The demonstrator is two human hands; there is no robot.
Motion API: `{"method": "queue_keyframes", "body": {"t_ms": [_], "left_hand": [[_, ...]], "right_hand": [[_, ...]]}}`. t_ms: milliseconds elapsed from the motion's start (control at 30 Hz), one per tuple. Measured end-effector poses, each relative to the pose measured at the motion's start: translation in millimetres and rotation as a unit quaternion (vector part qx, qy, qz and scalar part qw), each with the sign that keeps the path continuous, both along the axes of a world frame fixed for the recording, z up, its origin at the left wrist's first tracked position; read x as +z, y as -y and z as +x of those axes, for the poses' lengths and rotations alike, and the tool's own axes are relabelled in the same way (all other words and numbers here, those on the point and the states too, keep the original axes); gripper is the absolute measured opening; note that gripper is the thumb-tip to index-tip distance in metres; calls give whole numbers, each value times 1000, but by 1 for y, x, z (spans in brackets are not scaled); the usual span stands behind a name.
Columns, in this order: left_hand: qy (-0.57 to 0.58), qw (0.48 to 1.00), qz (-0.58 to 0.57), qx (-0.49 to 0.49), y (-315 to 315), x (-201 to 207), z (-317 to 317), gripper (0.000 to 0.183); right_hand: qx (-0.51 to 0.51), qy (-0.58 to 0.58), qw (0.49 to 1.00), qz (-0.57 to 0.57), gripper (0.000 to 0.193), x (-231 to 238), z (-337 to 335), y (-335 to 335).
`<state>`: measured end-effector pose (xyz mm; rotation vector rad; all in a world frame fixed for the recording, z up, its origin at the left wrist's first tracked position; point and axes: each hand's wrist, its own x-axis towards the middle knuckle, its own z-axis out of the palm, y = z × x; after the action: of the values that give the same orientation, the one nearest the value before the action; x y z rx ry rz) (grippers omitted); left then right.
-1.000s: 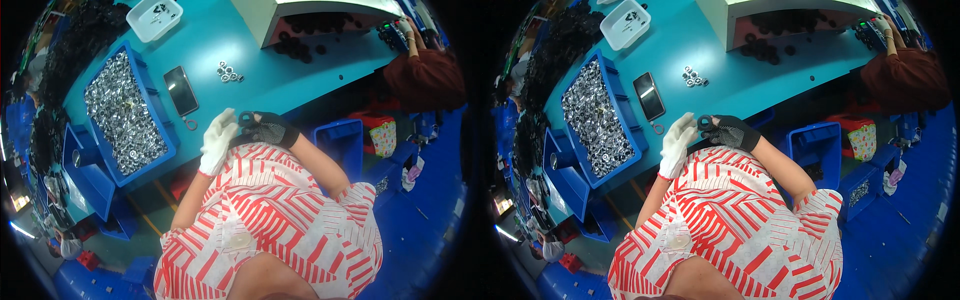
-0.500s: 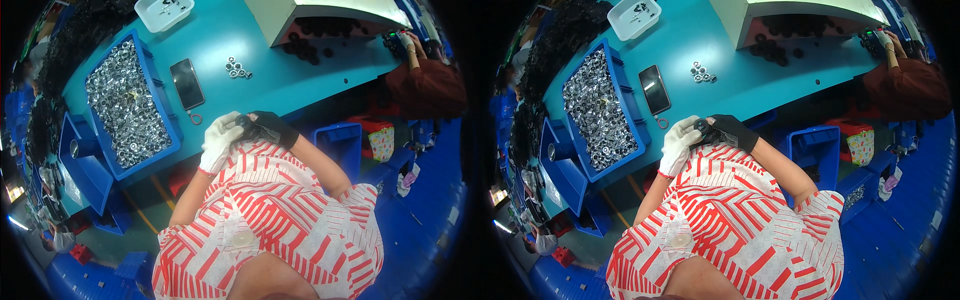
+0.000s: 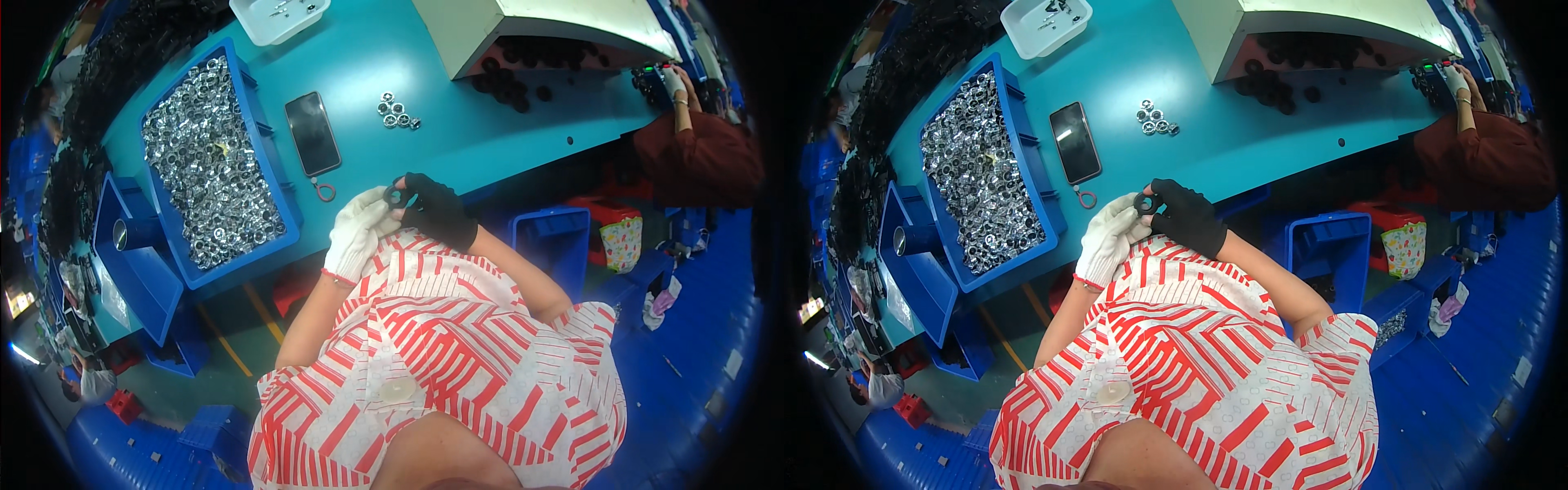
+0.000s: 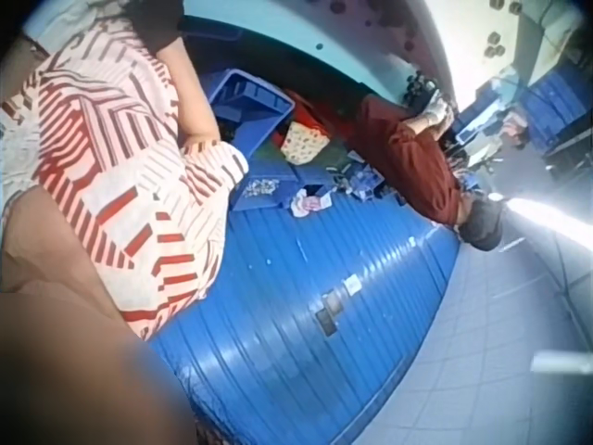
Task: Assembling small metal components into black plastic circular housings at a factory workbench.
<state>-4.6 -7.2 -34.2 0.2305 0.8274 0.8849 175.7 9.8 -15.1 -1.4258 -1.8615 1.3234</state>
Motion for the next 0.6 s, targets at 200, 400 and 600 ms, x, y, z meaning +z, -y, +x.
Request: {"method": "queue_keyframes", "body": {"t_ms": [200, 400, 600], "left_hand": [[11, 1000, -19, 11, -3, 7, 2, 40], [-8, 1000, -5, -11, -3, 2, -2, 42], [-31, 999, 1, 12, 2, 0, -14, 42]], "right_hand": [[-6, -17, 1000, -4, 46, -1, 1, 0], [45, -14, 999, 18, 45, -12, -1, -4], [-90, -29, 984, 148, 32, -77, 14, -38]]}}
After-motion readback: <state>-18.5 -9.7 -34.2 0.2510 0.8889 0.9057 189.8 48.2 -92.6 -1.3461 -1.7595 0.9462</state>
